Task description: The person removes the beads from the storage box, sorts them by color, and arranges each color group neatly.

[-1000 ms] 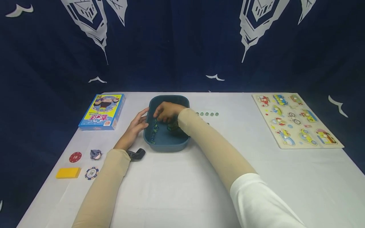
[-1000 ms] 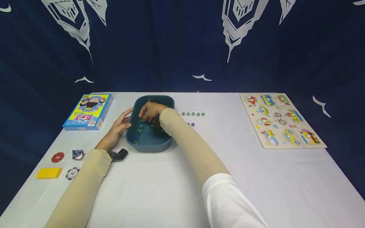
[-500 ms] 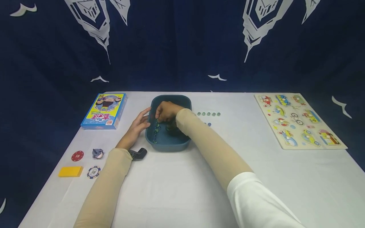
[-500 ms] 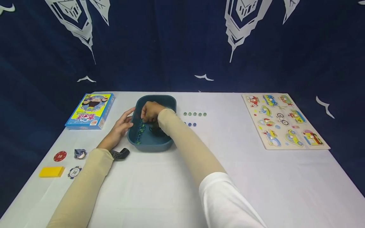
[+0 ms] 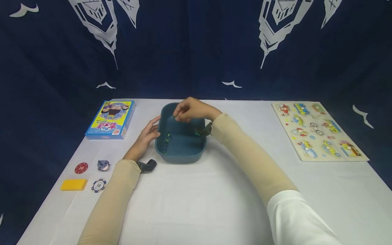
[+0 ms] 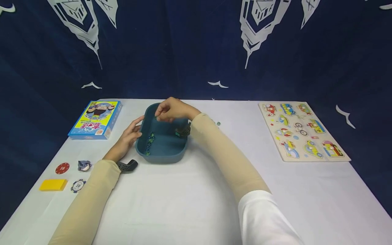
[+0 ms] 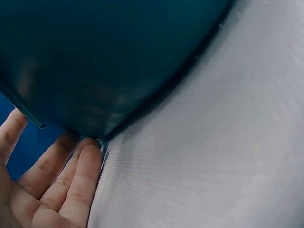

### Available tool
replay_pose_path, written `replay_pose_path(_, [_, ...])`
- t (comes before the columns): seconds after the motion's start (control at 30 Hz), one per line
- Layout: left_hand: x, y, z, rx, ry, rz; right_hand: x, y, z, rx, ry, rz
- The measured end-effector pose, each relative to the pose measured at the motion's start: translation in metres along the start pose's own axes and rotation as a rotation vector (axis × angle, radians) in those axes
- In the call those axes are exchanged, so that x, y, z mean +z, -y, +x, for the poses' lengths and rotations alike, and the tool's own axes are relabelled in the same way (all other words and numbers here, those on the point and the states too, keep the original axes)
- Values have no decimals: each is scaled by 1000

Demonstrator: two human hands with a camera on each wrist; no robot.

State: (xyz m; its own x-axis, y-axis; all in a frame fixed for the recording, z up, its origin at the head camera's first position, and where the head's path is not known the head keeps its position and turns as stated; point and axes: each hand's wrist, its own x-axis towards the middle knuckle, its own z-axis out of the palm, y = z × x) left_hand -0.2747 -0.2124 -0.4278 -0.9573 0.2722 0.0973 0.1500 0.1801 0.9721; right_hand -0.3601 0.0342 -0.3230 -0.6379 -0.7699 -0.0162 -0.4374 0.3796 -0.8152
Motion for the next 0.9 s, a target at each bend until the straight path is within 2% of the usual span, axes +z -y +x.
replay_pose_path(0.17, [1,1,-1,4,-3,-1,-14,-17,-40,-61,-177,131])
replay_pose_path(0.37, [1,1,0,1,4,17,-29,-49,-88,-24,-478,159])
replay_pose_path(0.5, [-1,2,-1,-6,6,26,-38,-75,-111,26,-615,168])
replay_pose_path(0.7, [-1,0,-2,-16,-1,30,-46,-108,-137,153,-712,220])
replay_pose_path(0.9, [1,1,0,-24,0,28,-52,-134,-154,286,-717,226])
